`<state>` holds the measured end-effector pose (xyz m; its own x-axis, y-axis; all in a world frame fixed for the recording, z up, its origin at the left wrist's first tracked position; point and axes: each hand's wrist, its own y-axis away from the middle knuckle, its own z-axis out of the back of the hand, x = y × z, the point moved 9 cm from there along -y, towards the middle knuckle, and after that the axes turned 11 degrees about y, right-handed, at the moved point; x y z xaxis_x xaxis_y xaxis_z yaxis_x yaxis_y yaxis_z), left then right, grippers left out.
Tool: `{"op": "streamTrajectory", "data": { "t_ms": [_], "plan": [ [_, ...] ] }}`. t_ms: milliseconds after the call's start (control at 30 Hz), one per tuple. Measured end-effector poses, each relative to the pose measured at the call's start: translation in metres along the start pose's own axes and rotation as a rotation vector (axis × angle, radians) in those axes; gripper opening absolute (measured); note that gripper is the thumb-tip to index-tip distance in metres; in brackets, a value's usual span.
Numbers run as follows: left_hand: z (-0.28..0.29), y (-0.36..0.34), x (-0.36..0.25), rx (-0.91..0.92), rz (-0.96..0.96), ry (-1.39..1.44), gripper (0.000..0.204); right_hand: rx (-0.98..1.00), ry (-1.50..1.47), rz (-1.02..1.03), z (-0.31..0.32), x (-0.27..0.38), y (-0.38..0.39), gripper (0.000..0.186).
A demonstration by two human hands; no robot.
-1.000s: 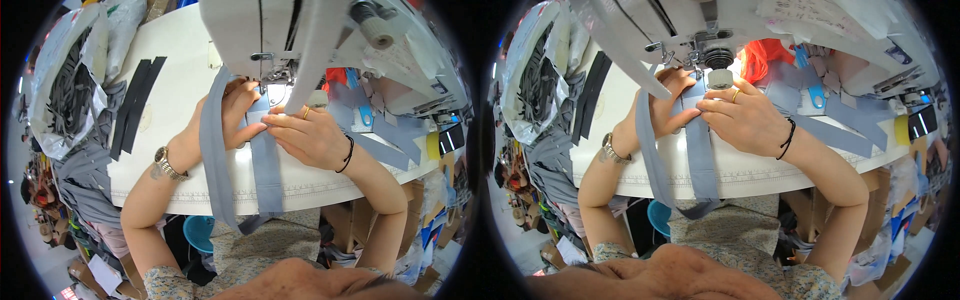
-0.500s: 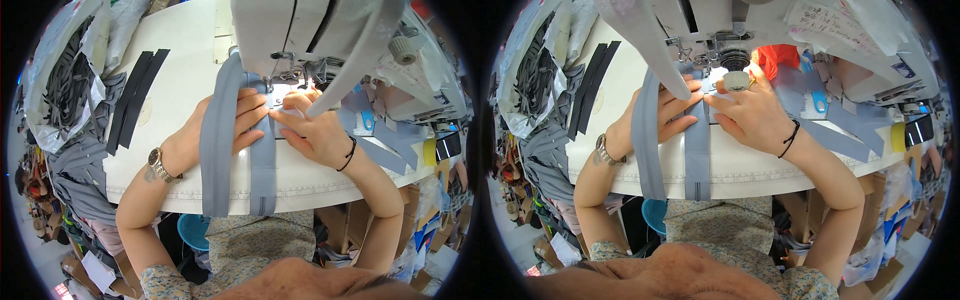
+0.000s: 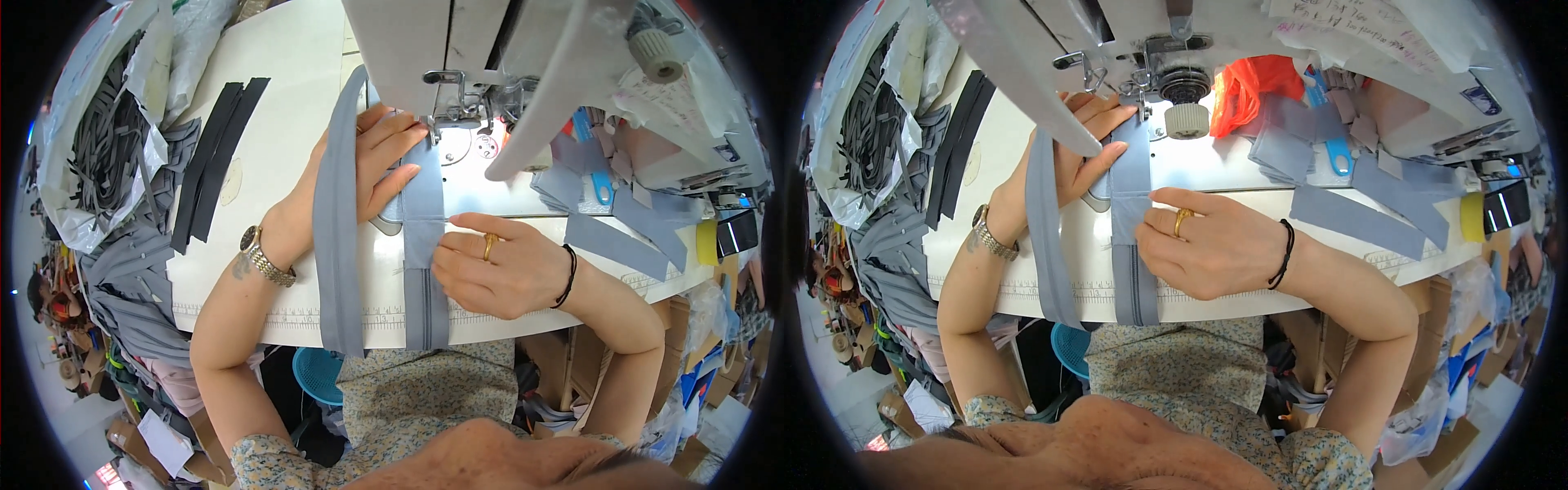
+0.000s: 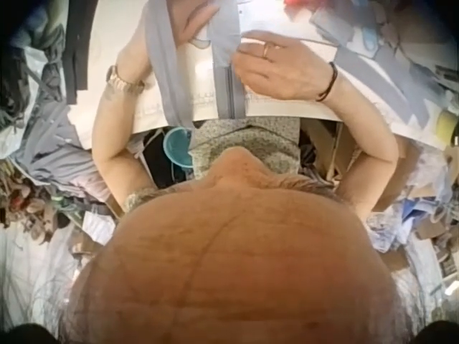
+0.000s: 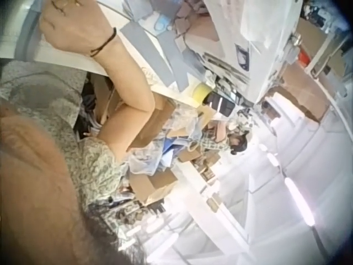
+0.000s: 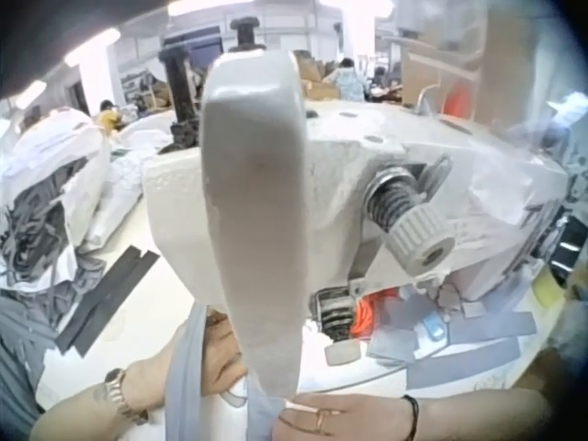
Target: Sewing long gray straps or fabric components using an industrial sewing machine.
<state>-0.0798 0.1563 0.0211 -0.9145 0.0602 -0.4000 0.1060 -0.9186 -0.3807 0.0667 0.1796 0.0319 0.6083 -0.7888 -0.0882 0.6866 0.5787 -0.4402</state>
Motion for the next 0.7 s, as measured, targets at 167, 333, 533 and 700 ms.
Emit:
{"op": "streamTrajectory", "data": {
  "t_ms": [167, 333, 533, 700],
  "plan": [
    [0.008, 0.006, 0.005, -0.166, 0.035, -0.167, 0.026, -0.026, -0.023, -0.12, -0.001, -0.013, -0.002, 0.028],
    [0.01, 0.017, -0.018, -0.112, -0.229, 0.058, 0.031, 0.002, 0.054, -0.215, -0.003, -0.027, -0.003, 0.031],
    [0.005, 0.016, -0.037, -0.001, -0.291, 0.0, 0.032, 0.029, 0.074, -0.319, -0.002, -0.039, 0.0, 0.034],
    [0.01, 0.012, -0.025, -0.064, -0.255, 0.005, 0.033, 0.169, 0.064, -0.407, -0.012, -0.048, 0.005, 0.054]
  ]
}}
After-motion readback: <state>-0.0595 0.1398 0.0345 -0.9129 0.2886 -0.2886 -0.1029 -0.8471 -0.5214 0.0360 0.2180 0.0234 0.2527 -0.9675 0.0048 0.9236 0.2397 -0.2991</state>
